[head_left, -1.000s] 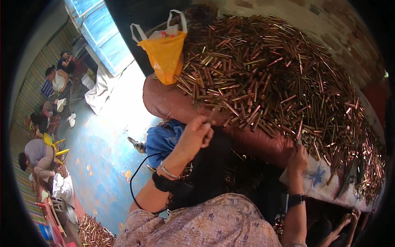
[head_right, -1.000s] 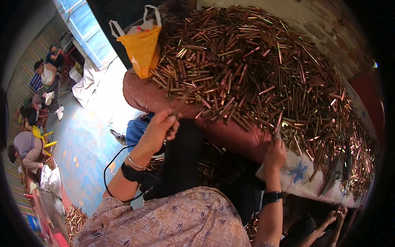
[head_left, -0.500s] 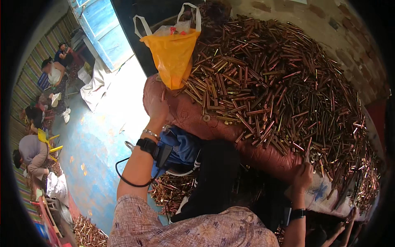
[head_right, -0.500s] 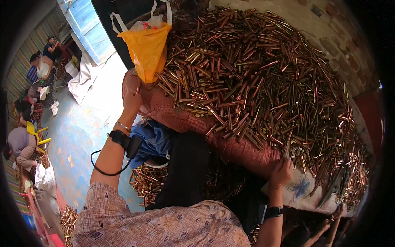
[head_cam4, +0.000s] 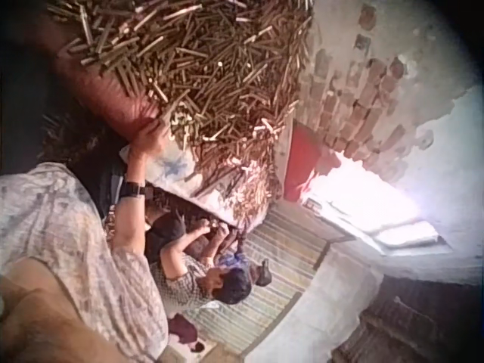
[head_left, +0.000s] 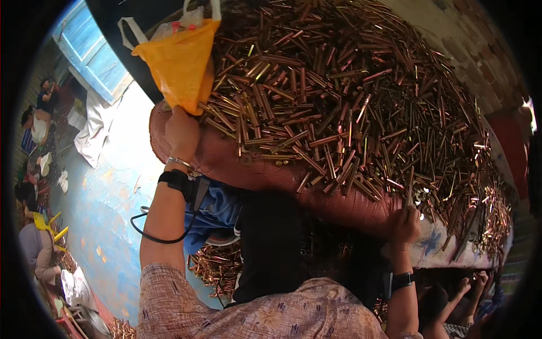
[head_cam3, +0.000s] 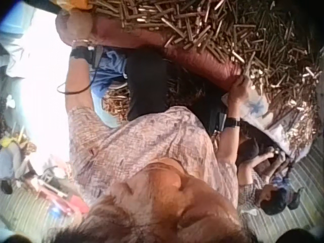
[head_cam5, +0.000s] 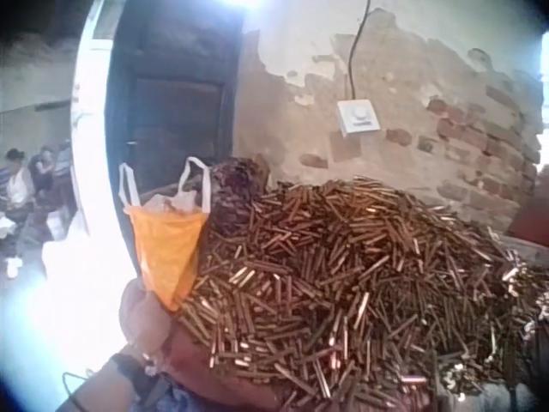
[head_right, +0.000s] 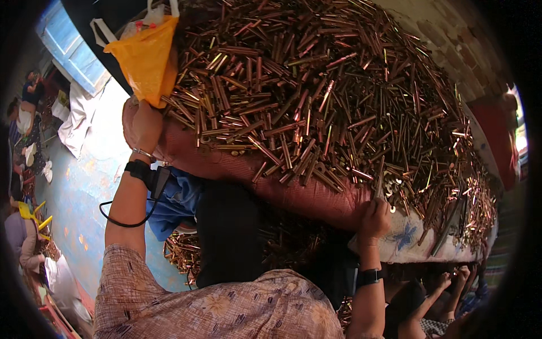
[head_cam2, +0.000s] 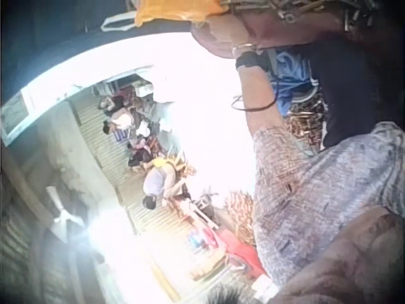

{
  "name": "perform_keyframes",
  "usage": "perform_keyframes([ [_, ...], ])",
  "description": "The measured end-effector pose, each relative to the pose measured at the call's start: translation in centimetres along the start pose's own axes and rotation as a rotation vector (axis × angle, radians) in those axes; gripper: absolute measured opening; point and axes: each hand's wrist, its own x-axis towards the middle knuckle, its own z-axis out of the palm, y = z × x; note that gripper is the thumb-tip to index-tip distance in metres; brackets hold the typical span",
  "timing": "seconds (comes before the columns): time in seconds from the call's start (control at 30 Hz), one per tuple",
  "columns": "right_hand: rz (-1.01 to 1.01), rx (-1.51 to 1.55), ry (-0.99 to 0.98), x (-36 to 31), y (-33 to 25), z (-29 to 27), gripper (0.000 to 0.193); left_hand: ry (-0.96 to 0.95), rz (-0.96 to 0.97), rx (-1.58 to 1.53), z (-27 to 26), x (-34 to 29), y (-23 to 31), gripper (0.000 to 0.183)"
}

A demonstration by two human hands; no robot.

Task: The person picks up metal rods from a large pile and slides metal washers onto them one by one. The assembled pieces are handled individually or in small bundles and then placed into a container.

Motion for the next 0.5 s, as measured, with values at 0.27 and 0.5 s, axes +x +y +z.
perform_keyframes([
  [0.27, -0.021, 0.026, 0.03, 0.1, -0.3, -0.1, 0.009, 0.045, -0.099, -0.09, 0.8, -1.0, 0.5, 0.034],
  [0.5, -0.019, 0.093, 0.062, 0.3, -0.9, -0.9, 0.007, 0.109, 0.279, -0.37, -2.8, -7.0, 4.2, 0.036],
])
